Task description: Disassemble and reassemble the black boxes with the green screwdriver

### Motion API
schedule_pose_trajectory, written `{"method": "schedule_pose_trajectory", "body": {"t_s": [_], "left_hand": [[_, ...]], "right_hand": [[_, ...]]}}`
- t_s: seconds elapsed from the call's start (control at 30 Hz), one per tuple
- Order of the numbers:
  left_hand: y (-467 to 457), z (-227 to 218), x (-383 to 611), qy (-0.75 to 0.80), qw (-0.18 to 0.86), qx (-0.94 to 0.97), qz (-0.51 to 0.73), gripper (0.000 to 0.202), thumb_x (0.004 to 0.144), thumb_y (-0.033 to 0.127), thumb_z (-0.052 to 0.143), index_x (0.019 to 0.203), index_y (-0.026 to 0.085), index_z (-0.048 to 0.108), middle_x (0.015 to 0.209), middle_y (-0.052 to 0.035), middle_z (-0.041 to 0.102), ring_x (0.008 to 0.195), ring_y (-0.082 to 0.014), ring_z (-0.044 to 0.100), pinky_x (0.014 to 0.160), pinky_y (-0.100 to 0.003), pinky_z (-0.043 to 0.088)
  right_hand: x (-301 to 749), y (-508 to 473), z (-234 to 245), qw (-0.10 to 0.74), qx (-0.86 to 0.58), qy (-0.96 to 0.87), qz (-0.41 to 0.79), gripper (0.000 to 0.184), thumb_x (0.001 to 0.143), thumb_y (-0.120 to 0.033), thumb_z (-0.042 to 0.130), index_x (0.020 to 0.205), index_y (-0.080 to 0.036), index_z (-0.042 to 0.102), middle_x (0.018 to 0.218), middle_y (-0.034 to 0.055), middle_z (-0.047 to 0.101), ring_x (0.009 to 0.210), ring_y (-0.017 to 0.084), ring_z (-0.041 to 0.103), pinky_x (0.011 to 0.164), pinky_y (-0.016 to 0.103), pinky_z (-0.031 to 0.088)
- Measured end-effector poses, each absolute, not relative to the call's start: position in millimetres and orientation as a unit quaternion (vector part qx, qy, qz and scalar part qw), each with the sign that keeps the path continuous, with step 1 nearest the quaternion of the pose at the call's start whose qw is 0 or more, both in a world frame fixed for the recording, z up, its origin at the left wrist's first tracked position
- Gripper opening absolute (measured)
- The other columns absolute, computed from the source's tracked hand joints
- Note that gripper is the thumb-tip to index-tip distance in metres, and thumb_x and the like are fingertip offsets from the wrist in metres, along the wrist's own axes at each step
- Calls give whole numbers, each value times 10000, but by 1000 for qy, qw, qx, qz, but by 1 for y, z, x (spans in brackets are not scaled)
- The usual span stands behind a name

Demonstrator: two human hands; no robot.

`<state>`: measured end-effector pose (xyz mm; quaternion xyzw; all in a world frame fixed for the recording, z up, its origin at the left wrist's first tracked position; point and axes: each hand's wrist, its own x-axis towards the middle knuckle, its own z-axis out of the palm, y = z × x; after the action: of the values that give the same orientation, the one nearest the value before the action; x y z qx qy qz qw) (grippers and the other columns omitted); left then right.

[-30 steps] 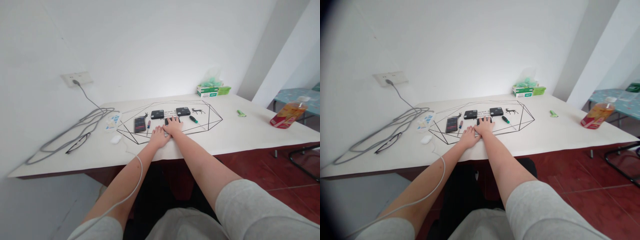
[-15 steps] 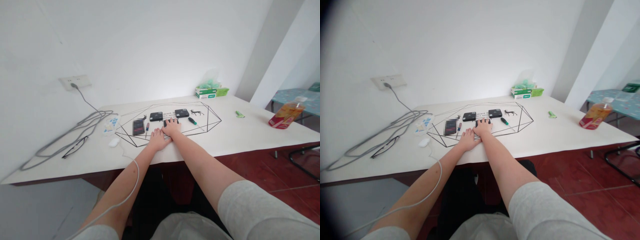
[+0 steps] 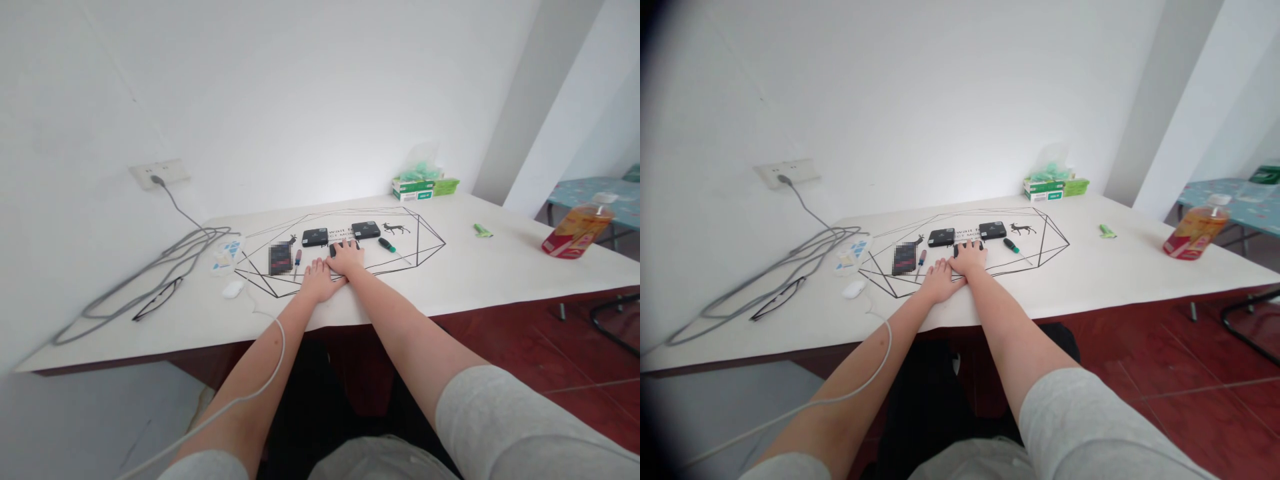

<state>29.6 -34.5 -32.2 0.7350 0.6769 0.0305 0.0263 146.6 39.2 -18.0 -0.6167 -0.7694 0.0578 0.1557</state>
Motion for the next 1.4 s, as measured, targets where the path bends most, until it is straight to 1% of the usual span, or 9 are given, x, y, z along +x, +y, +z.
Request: {"method": "schedule_pose_trajectory", "body": {"t_s": [0.27,0.5,0.73,0.87,0.93,1.0,1.1,1.27,1.4], "left_hand": [[-39,-31,30,673,26,737,52,1083,913,844,323,1639,45,240,1708,-253,219,1602,-374,176,1277,-481,147],[-43,-33,29,669,20,740,58,1053,924,813,346,1616,23,282,1697,-268,239,1594,-380,203,1273,-462,159],[-37,-32,29,667,30,744,36,1077,916,829,330,1638,36,230,1709,-261,197,1603,-385,159,1272,-495,160],[-25,-27,23,662,72,746,1,1110,907,851,314,1661,52,158,1726,-252,97,1611,-395,82,1275,-527,121],[-15,-26,18,656,92,749,-13,1137,902,855,322,1655,22,146,1722,-269,61,1614,-386,24,1277,-522,118],[-2,-26,13,647,83,758,-7,1139,897,854,348,1648,18,160,1718,-278,76,1613,-383,23,1275,-519,128],[16,-30,9,642,58,765,8,1112,901,837,378,1642,30,187,1716,-271,129,1615,-375,67,1277,-516,132],[37,-34,9,637,45,770,8,1093,909,797,423,1641,19,191,1726,-253,115,1620,-353,65,1284,-508,109],[41,-33,8,628,44,777,6,1054,921,740,462,1640,16,197,1727,-249,114,1621,-343,65,1288,-495,92]], "right_hand": [[147,33,-17,157,-618,-768,61,673,912,-554,424,1530,-289,466,1692,104,349,1538,375,239,1114,619,342],[148,28,-16,147,-620,-767,69,708,916,-557,423,1568,-280,415,1685,116,352,1521,376,254,1123,635,324],[148,31,-19,159,-621,-765,59,669,920,-543,414,1525,-261,468,1660,140,383,1482,382,308,1100,636,345],[148,36,-16,133,-617,-771,77,695,919,-586,415,1538,-271,451,1661,141,375,1507,390,284,1119,654,319],[147,40,-12,115,-624,-768,86,738,906,-650,418,1538,-270,456,1681,152,331,1537,414,233,1147,676,263],[146,45,-8,98,-651,-746,104,842,884,-736,410,1575,-255,408,1723,170,224,1568,456,150,1159,705,211],[145,53,-3,85,-694,-701,139,969,849,-807,422,1626,-237,317,1745,191,121,1574,507,104,1152,706,224],[147,61,-6,103,-689,-705,133,893,889,-729,447,1610,-212,358,1727,195,206,1566,510,150,1172,640,249],[149,55,-14,143,-678,-713,108,840,903,-699,450,1586,-211,404,1715,185,249,1564,481,180,1185,599,248]]}}
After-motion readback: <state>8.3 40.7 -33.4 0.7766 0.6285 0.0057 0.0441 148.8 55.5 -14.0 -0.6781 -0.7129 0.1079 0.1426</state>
